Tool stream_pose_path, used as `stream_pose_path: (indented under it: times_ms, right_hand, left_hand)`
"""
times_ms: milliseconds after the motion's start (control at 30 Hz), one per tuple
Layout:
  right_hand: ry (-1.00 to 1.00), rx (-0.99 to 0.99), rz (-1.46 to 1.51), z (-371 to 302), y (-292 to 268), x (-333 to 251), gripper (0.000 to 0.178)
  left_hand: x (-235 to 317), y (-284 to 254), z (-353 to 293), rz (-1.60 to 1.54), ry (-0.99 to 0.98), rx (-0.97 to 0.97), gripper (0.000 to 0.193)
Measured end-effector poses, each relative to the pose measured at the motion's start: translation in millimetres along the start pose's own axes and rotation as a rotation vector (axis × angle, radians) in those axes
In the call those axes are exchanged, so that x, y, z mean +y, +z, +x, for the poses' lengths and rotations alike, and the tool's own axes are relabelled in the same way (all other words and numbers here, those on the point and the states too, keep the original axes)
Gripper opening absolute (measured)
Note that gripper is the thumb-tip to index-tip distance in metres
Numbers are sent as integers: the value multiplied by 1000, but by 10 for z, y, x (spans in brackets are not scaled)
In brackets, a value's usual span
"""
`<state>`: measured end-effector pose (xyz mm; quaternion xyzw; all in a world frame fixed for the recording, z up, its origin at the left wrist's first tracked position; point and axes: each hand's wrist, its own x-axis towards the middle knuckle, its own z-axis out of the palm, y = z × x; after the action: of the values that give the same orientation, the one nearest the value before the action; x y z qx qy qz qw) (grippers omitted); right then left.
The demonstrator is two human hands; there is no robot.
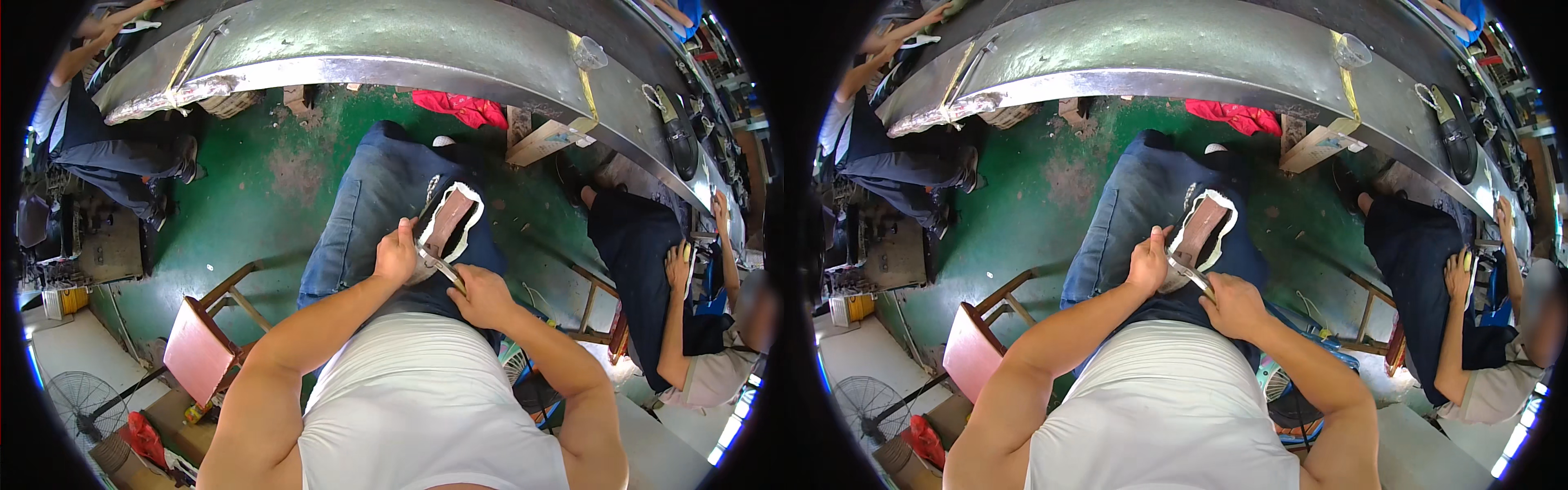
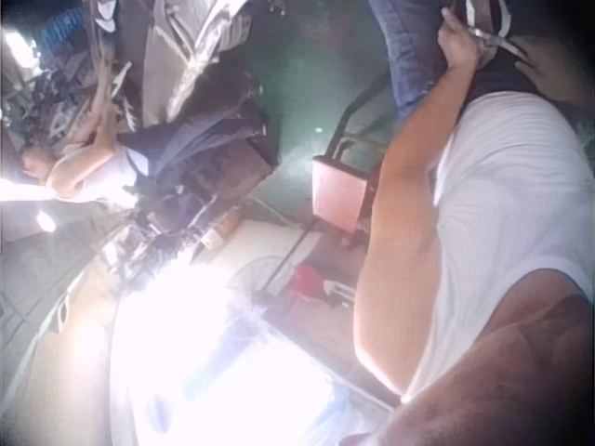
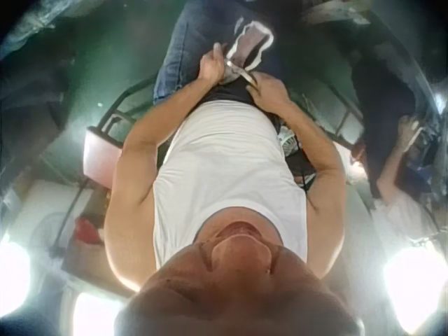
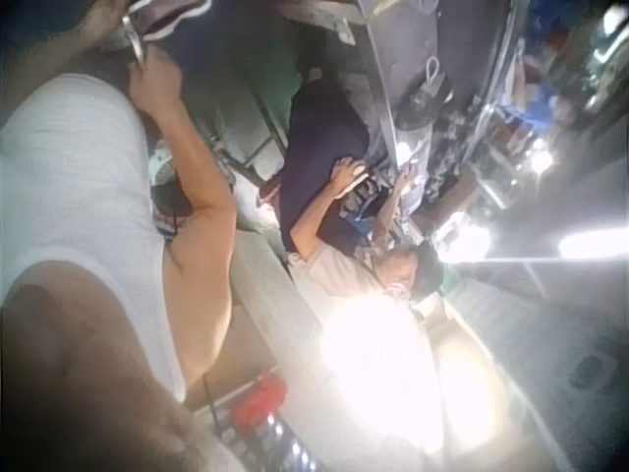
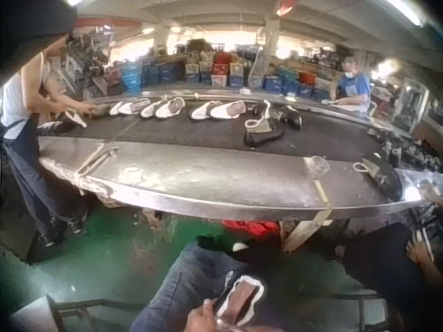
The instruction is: Manually lasting shoes by pulling the upper over the last and securing it using pliers and nails at an assembly line station.
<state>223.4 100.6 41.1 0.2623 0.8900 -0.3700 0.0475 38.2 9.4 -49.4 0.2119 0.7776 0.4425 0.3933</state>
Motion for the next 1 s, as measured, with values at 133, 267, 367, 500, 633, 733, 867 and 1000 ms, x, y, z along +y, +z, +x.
stream_pose_path:
  times_ms: [133,267,367,500,633,733,867,1000]
  right_hand:
    - [-11,-223,36,25,-319,61,30]
    - [-105,185,-173,47,-292,133,34]
    - [107,56,-146,36,-259,175,32]
    - [233,-104,62,-40,-293,495,28]
    - [315,-173,272,82,-634,286,29]
    - [10,223,173,220,-440,266,31]
    - [143,102,-4,389,-281,389,34]
    - [131,38,-12,394,-354,429,36]
  left_hand:
    - [38,-44,-49,183,192,29,56]
    - [90,-74,-80,293,458,-26,44]
    - [191,-109,-110,418,638,-94,47]
    - [346,-200,-89,705,644,-320,53]
    - [494,-281,-31,831,574,-421,54]
    - [601,-265,-22,869,550,-479,56]
    - [917,-299,-54,978,445,-620,59]
    - [329,-305,-198,559,356,-446,62]
